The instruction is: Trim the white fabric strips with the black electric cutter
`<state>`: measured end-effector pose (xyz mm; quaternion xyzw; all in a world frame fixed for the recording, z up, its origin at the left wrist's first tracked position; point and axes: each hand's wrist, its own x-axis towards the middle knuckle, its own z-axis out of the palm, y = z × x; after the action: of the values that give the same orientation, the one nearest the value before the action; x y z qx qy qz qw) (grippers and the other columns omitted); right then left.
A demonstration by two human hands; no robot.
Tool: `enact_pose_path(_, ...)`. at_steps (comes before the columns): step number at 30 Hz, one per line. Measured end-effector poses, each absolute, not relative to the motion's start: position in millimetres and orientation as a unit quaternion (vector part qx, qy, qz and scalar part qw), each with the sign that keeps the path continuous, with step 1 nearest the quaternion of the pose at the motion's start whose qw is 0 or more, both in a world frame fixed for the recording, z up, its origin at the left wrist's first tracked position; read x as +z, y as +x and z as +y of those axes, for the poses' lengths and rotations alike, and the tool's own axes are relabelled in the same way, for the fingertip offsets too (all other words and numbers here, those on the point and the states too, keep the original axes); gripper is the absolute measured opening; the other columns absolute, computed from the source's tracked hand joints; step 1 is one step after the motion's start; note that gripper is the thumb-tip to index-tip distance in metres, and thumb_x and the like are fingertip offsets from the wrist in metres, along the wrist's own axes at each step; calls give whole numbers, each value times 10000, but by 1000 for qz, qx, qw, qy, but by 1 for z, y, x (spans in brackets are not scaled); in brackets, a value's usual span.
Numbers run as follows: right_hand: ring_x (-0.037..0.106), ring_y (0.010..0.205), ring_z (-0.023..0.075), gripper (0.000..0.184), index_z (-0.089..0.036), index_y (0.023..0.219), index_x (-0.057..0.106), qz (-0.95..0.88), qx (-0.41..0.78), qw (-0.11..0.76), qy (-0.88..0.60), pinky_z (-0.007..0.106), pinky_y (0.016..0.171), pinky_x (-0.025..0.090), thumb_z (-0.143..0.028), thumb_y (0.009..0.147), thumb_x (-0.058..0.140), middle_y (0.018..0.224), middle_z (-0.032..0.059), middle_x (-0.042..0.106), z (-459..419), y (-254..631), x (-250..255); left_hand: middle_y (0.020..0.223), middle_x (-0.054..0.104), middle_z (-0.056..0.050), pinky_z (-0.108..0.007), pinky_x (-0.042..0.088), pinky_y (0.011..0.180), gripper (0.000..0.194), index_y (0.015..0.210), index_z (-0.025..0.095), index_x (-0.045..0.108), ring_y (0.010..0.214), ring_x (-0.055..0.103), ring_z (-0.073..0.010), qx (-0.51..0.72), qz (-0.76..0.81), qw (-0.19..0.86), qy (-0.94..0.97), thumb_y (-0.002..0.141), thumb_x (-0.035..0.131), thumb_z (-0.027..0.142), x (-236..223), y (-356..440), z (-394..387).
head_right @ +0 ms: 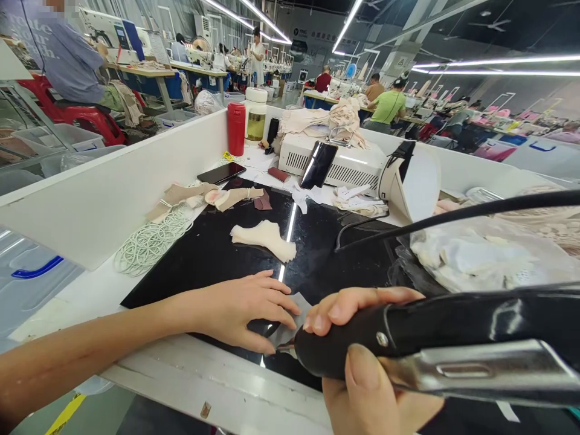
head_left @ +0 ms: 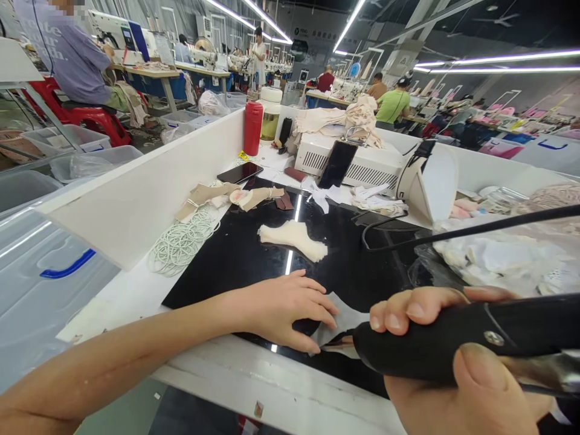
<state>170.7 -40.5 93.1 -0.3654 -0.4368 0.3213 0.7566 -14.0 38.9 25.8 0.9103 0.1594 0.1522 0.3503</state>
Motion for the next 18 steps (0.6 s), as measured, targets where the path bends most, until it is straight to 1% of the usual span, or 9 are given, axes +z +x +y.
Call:
enact_pose_path(3, 629, 564, 160, 402, -290, 1055, 701, -441, 320, 753, -370, 307, 508, 613, -400, 802, 993, 731, -73, 663, -43, 170, 90, 1566, 757, -85, -709, 309, 1364, 344, 1328, 291, 829, 1586, 577, -407, 161, 157, 354, 908, 992, 900, 304, 25, -14, 39)
enact_pose_path(5, 621, 559, 162, 408, -292, 1065, 710, -440, 324, 751, -370, 312, 504, 606, -396, 790, 993, 731, -70, 670, -43, 172, 89, 1559, 760, -91, -713, 311, 1360, 338, 1319, 289, 834, 1585, 575, -409, 162, 156, 353, 908, 989, 904, 304, 24, -14, 40)
enact_pose_path(7, 607, 549, 169, 447, -297, 1053, 712, -426, 328, 755, -375, 318, 487, 591, -418, 741, 1008, 717, -71, 672, -41, 176, 90, 1536, 772, -94, -701, 320, 1357, 323, 1295, 279, 838, 1568, 587, -406, 165, 152, 351, 909, 982, 914, 306, 24, -14, 40)
enact_pose_path(9, 589, 547, 177, 480, -303, 1018, 705, -396, 318, 766, -394, 330, 478, 582, -418, 668, 1013, 703, -77, 661, -37, 183, 94, 1475, 801, -96, -695, 317, 1361, 273, 1237, 254, 841, 1509, 629, -392, 173, 143, 346, 911, 978, 920, 294, 24, -15, 40)
enact_pose_path(12, 559, 571, 191, 507, -320, 983, 689, -334, 275, 788, -437, 344, 477, 571, -380, 568, 975, 694, -87, 622, -31, 195, 102, 1349, 841, -96, -676, 287, 1386, 136, 1091, 224, 835, 1389, 693, -346, 204, 137, 334, 910, 994, 907, 287, 22, -16, 39)
enact_pose_path(14, 546, 597, 199, 526, -330, 984, 684, -306, 250, 796, -457, 341, 477, 557, -377, 534, 952, 700, -86, 611, -27, 202, 105, 1322, 842, -103, -647, 287, 1396, 117, 1050, 218, 828, 1337, 716, -317, 231, 140, 332, 904, 1023, 883, 318, 19, -14, 37)
enact_pose_path(16, 546, 612, 204, 519, -330, 979, 683, -303, 236, 799, -464, 343, 486, 552, -374, 533, 944, 707, -81, 620, -24, 206, 106, 1350, 829, -121, -624, 317, 1386, 166, 1114, 211, 831, 1307, 732, -305, 248, 138, 330, 901, 1057, 851, 366, 15, -10, 35)
enact_pose_path(18, 564, 605, 201, 488, -318, 978, 692, -321, 227, 800, -454, 349, 498, 557, -351, 561, 943, 711, -76, 643, -22, 208, 104, 1381, 813, -147, -571, 386, 1351, 251, 1233, 189, 825, 1301, 739, -308, 252, 129, 316, 906, 1086, 817, 392, 10, -7, 33)
